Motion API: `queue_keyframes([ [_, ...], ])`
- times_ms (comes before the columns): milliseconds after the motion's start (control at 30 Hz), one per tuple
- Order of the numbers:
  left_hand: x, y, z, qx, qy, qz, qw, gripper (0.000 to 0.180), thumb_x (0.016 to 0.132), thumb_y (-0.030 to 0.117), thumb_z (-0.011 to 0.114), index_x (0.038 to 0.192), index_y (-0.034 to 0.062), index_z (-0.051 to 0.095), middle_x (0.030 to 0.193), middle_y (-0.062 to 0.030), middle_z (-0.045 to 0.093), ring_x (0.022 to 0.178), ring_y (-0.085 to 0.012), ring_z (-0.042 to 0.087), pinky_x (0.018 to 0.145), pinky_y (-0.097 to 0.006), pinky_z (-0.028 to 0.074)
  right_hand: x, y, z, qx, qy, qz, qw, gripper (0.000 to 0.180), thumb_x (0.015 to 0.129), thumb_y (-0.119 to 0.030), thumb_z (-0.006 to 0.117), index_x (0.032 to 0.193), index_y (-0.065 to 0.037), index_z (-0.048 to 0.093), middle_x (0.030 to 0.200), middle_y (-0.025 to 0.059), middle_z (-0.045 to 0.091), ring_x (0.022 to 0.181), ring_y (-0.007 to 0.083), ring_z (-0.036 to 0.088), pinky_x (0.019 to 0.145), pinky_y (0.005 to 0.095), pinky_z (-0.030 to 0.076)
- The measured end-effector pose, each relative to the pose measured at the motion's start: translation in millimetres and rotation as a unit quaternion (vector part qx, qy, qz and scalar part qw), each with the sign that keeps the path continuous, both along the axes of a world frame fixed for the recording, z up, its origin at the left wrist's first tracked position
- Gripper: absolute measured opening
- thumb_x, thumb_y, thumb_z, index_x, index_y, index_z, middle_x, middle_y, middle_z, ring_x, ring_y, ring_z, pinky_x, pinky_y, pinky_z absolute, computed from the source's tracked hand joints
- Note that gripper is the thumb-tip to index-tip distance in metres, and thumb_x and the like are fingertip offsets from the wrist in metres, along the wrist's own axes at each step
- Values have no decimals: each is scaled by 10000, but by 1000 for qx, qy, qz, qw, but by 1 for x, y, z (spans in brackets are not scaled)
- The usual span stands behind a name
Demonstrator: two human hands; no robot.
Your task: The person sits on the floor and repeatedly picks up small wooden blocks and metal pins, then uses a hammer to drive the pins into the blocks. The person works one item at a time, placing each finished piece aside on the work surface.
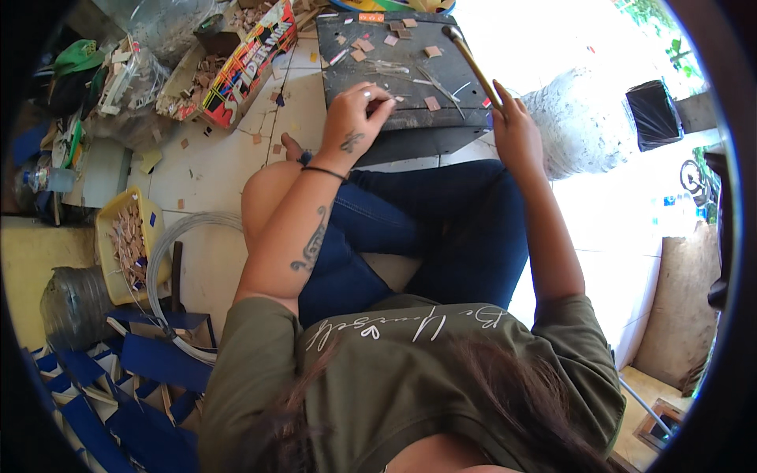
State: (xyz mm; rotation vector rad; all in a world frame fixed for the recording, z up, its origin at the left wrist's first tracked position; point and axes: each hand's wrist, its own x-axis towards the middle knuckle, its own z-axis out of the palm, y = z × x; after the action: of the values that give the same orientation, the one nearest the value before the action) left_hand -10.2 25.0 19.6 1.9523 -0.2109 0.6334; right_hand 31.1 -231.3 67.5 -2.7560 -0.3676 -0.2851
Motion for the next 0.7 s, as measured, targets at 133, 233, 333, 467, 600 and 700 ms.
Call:
queue_keyframes([
  [133, -29, 69, 7, 50, -30, 107, 993, 127, 833, 137, 669, 815, 11, 677, 758, -91, 653, 709, -203, 620, 687, -309, 482, 30, 11, -24, -77, -22, -28, 996, 387, 908, -205, 559, 1290, -149, 540, 1079, 116, 589, 918, 330, 627, 800, 419, 509],
  [233, -88, 169, 2, 170, 37, 249, 953, 183, 837, 183, 683, 861, 2, 683, 817, -107, 661, 743, -234, 618, 707, -325, 484, 38, 23, -29, -111, -109, 25, 987, 386, 872, -220, 610, 1251, -158, 573, 1118, 86, 590, 1078, 279, 565, 916, 424, 437],
  [333, -172, 272, 0, 240, 167, 373, 881, 215, 854, 192, 659, 877, -22, 658, 836, -149, 636, 801, -286, 625, 767, -352, 479, 44, 46, -21, -60, -116, 116, 985, 331, 837, -246, 657, 1147, -133, 639, 1140, 86, 606, 1113, 273, 547, 955, 430, 401],
  [467, -277, 375, 19, 369, 345, 507, 698, 237, 886, 237, 613, 966, 28, 692, 979, -158, 662, 936, -322, 626, 811, -414, 488, 59, 78, -3, -179, -50, 111, 976, 185, 809, -244, 668, 928, -108, 708, 1031, 83, 677, 1041, 261, 600, 954, 432, 399],
  [600, -313, 413, 26, 466, 340, 613, 539, 381, 870, 288, 640, 1172, 58, 624, 1108, -177, 646, 1043, -337, 602, 894, -431, 476, 83, 92, 0, -264, 62, 71, 960, 176, 748, -266, 687, 820, -114, 738, 822, 90, 706, 821, 275, 671, 870, 443, 463],
  [700, -270, 401, 34, 406, 192, 601, 661, 573, 858, 283, 662, 1353, 60, 480, 1202, -199, 606, 1123, -361, 561, 947, -439, 446, 109, 96, -8, -266, 149, 81, 949, 258, 743, -271, 710, 898, -65, 717, 964, 126, 704, 896, 275, 675, 818, 408, 513],
])
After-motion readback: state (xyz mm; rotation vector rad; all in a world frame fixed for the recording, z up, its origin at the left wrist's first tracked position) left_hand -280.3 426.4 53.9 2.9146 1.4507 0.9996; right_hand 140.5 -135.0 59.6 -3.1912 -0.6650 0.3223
